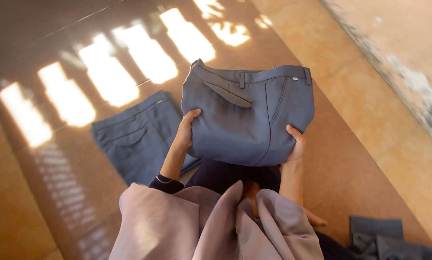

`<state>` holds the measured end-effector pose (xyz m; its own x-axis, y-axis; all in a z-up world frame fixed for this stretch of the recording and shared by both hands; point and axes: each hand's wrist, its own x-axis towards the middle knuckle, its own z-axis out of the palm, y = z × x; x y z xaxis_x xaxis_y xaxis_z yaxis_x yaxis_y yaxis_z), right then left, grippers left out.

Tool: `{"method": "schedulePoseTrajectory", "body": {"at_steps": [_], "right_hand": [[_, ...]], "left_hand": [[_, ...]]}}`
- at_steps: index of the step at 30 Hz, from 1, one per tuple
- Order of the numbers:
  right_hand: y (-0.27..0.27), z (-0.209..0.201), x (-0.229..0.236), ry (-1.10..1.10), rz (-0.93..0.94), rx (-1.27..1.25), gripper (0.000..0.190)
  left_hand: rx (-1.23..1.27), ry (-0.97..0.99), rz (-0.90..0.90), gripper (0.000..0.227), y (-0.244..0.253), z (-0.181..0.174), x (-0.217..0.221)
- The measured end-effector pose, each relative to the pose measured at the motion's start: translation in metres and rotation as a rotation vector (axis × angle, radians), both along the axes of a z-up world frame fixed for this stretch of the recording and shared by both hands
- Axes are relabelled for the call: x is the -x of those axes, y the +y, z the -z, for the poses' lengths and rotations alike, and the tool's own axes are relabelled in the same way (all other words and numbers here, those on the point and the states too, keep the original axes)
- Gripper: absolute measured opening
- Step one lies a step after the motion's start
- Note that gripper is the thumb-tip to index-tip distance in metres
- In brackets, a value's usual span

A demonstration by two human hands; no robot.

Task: Folding multiple pairs of grey trousers into neat rectangles while sitting on the floor.

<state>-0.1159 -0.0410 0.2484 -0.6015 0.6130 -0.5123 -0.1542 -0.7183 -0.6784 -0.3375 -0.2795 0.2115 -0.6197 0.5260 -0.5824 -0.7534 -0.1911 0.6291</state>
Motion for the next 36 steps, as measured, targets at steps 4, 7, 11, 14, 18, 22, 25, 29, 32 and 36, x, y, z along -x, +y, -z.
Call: {"method": "schedulePoseTrajectory", "body": {"at_steps": [4,7,11,14,18,22,25,29,32,36], "right_hand": [[-0.024,0.015,0.046,0.135,-0.235,-0.053,0.049],[-0.056,-0.012,0.081,0.191,-0.344,-0.051,0.048],[-0.084,-0.008,0.117,0.237,-0.502,-0.033,0.047],[-0.105,0.016,0.144,0.217,-0.604,-0.058,0.044],[-0.152,0.038,0.177,0.149,-0.653,-0.153,0.043],[-0.184,0.111,0.203,0.038,-0.725,-0.194,0.040],[-0.194,0.186,0.202,-0.148,-0.821,-0.249,0.048],[-0.195,0.215,0.192,-0.582,-1.237,-0.662,0.081],[-0.191,0.237,0.194,-0.554,-1.216,-0.740,0.076],[-0.179,0.297,0.199,-0.542,-1.041,-0.946,0.048]], "left_hand": [[-0.057,0.019,-0.221,0.086,-0.066,0.033,0.014],[-0.087,0.009,-0.371,0.079,-0.110,0.030,0.013],[-0.085,0.044,-0.517,0.072,-0.169,0.055,0.012],[-0.052,0.050,-0.625,0.068,-0.215,0.074,0.005],[0.082,0.071,-0.719,0.067,-0.261,0.072,-0.002],[0.250,0.107,-0.670,0.079,-0.287,0.066,-0.002],[0.501,0.142,-0.534,0.071,-0.305,0.142,-0.004],[0.788,0.024,-0.336,0.083,-0.319,0.224,-0.016],[0.859,0.065,-0.326,0.083,-0.323,0.253,-0.004],[0.914,0.198,-0.478,0.048,-0.323,0.297,0.006]]}}
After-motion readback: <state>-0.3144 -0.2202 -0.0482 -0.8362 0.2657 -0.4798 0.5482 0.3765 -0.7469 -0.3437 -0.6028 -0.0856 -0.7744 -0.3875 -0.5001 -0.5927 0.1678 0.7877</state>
